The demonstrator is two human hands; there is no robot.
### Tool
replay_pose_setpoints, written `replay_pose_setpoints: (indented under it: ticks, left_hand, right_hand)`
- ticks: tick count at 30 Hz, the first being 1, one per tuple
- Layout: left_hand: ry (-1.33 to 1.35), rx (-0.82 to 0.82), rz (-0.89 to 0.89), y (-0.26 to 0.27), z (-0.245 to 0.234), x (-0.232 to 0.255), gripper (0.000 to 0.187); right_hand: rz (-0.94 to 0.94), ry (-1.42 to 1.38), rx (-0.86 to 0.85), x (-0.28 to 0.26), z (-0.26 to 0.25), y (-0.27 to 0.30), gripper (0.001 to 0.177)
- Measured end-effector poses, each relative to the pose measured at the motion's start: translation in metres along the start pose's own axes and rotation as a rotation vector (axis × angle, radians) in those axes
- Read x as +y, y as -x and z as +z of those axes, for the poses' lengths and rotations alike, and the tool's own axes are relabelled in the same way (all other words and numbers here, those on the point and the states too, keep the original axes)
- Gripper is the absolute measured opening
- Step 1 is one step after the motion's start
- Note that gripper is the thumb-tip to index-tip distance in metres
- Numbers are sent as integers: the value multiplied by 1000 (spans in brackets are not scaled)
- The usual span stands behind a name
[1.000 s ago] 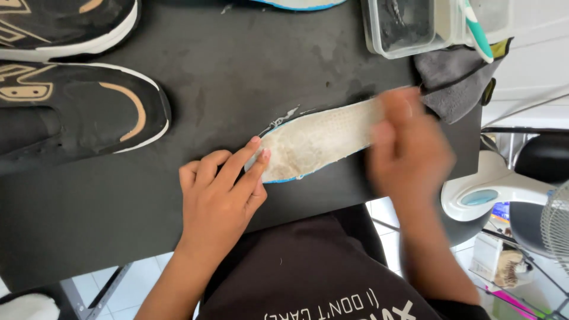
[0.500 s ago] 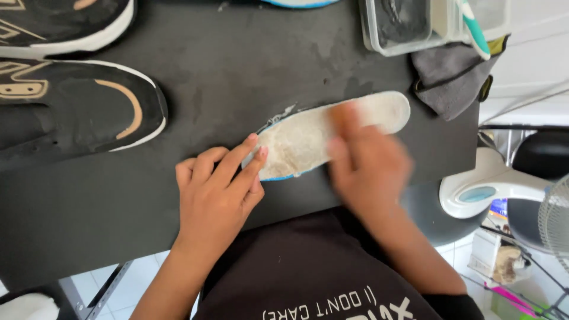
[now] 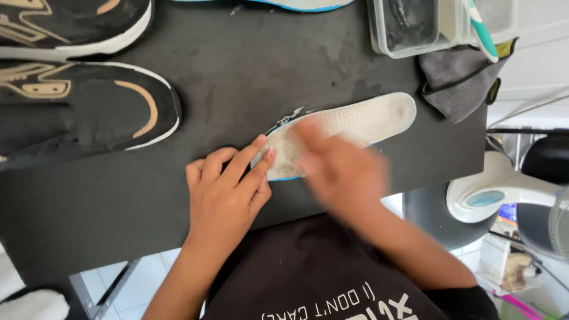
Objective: Cleaning a shoe insole by scrubbing it with a large brush and a toothbrush, then wiping it with a cloth.
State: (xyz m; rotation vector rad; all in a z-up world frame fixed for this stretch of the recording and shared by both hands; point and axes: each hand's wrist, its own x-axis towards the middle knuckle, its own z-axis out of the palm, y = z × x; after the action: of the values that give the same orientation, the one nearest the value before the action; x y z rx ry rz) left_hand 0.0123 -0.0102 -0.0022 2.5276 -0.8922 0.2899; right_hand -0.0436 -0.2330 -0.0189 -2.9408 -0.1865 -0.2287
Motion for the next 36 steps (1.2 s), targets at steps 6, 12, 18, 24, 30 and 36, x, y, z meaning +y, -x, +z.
replay_pose_setpoints:
  ticks: [6, 12, 18, 24, 30, 36]
  left_hand:
    - [25, 46, -6, -2, 1, 0, 28]
    - [22, 10, -31, 1, 2, 0, 30]
    - [41, 10, -29, 2, -2, -1, 28]
    - [51, 23, -15, -1, 0, -1, 29]
    - [137, -22, -166, 4, 0, 1, 18]
    - [159, 28, -265, 11, -5, 5, 11]
  right_hand:
    - [338, 121, 184, 10, -12, -14, 50]
    - [269, 75, -333, -12, -17, -16, 53]
    - [584, 72, -128, -20, -24, -21, 51]
    - [424, 120, -355, -4, -16, -9, 45]
    - [377, 2, 19, -15, -18, -14, 45]
    - [56, 54, 93, -9, -13, -21, 53]
